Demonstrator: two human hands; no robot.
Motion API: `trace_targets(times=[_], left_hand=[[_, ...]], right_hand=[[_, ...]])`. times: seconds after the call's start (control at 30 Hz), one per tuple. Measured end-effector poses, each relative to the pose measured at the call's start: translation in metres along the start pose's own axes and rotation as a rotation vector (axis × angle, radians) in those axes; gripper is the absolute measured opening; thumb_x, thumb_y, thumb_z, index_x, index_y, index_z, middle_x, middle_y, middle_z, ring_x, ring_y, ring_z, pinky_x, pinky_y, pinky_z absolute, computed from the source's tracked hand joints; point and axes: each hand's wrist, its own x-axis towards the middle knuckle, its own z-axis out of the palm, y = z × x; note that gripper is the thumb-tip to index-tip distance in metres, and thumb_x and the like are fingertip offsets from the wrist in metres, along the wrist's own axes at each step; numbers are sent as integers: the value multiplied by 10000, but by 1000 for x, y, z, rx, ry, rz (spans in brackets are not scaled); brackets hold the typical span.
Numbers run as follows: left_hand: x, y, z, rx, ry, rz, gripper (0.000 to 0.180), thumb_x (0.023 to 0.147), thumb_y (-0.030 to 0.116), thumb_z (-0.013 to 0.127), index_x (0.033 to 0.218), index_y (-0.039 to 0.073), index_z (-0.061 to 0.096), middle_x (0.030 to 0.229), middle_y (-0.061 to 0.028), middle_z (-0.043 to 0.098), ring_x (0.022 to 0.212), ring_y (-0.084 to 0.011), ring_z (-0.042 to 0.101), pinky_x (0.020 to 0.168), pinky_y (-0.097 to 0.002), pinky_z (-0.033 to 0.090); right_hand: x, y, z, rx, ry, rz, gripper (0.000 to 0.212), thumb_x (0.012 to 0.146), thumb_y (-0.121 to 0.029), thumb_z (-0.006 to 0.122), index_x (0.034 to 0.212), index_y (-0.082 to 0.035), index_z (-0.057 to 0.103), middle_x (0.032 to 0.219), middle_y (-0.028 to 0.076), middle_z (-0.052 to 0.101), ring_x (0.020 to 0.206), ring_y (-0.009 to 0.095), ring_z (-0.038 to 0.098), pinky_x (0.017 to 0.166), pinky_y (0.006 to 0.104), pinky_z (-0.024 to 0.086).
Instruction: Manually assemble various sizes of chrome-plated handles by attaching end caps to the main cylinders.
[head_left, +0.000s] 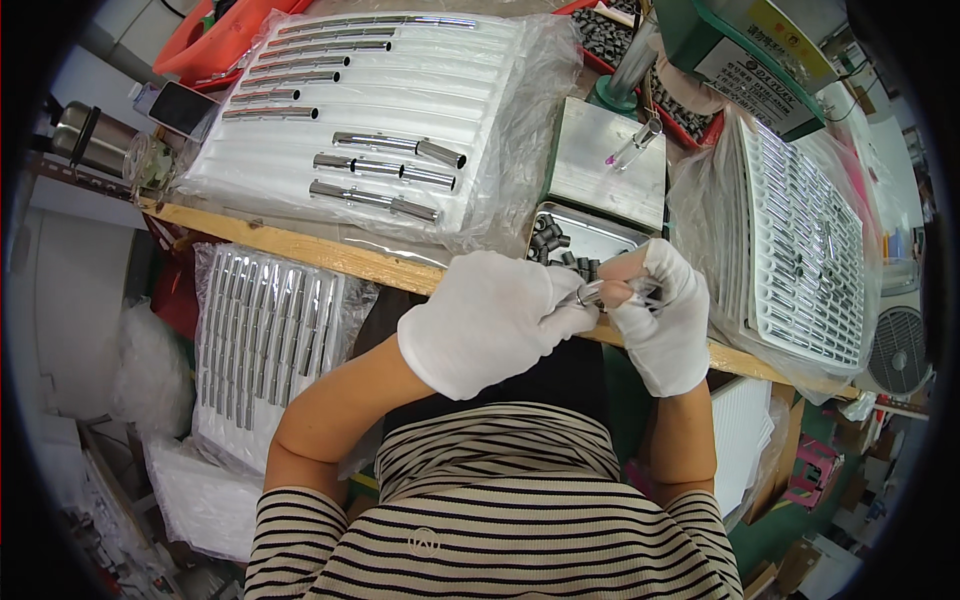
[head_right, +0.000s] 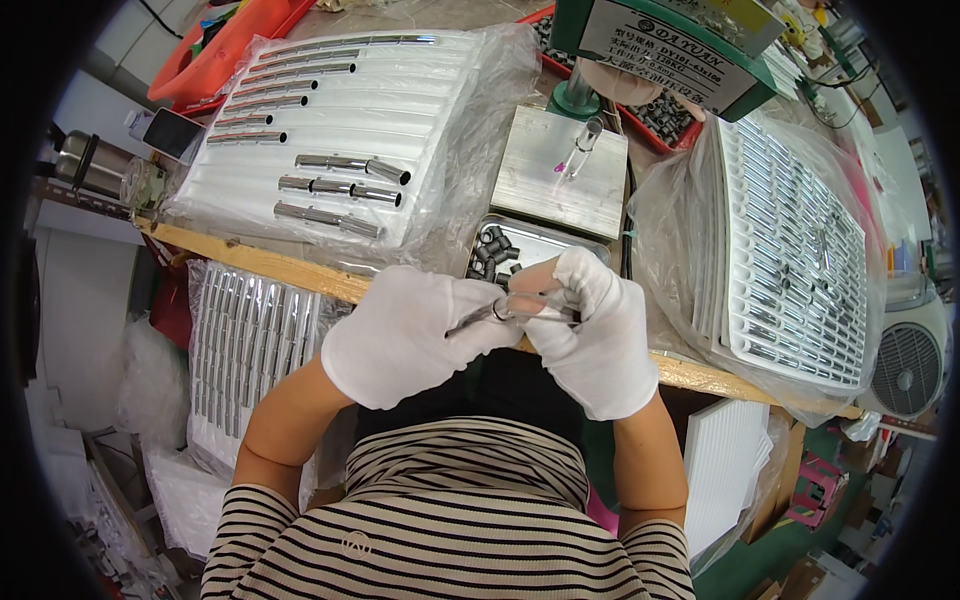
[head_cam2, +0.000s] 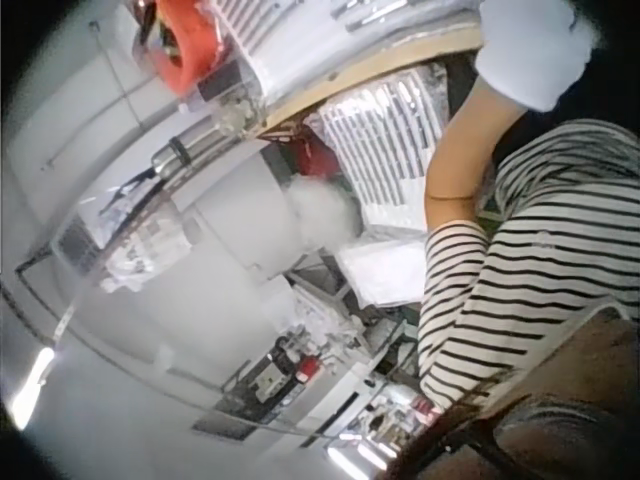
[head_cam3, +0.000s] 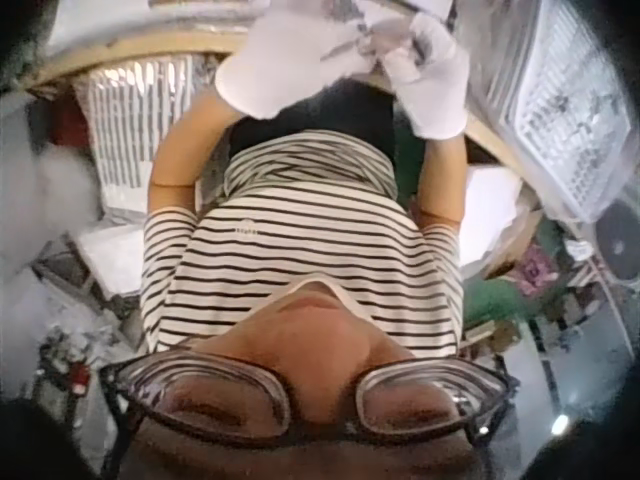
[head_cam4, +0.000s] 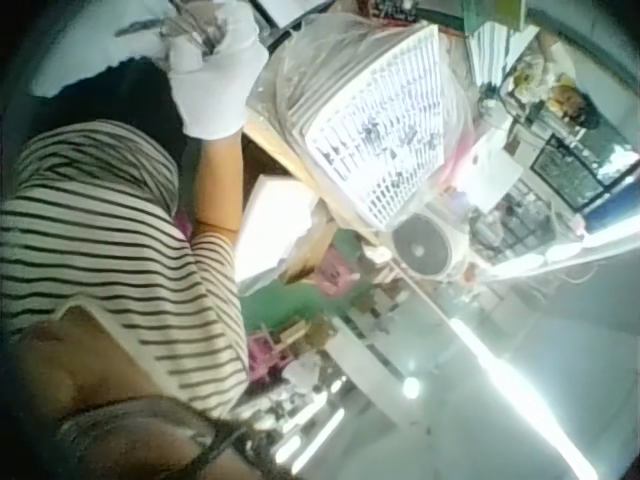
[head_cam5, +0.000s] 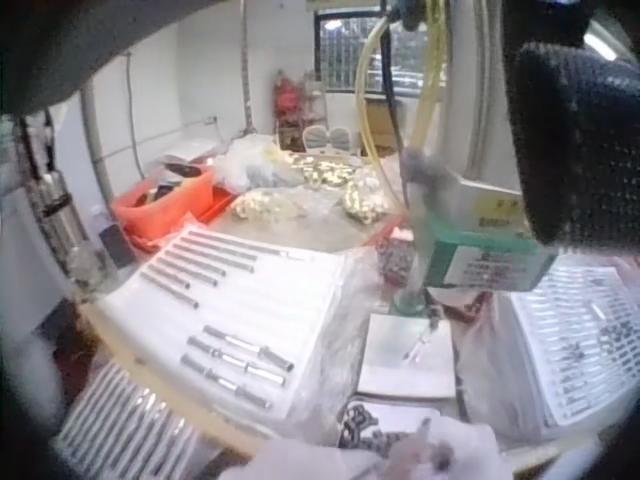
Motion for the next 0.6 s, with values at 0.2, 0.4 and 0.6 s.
trace_targets(times=[0.2,0.4,0.6], left_hand=[[29,-84,-49,336,562,201,172,890,185,618,1003,75,686,850,-116,655,771,-318,623,734,-414,509],[59,-122,-81,388,126,-149,225,851,105,613,1051,31,684,890,-161,644,861,-332,648,774,-426,522],[58,-116,-71,647,146,19,243,790,52,655,1034,62,659,973,-139,614,857,-331,635,771,-406,514]], right_hand=[[14,20,-13,-648,49,-74,249,876,-116,638,1080,-19,533,761,138,622,665,299,631,613,390,497],[9,27,-4,-981,-43,-12,125,881,-111,599,982,-55,553,834,190,651,767,380,642,652,449,506],[19,36,-4,-1001,-82,21,119,876,-107,601,974,-53,559,835,196,651,752,387,641,659,454,506]])
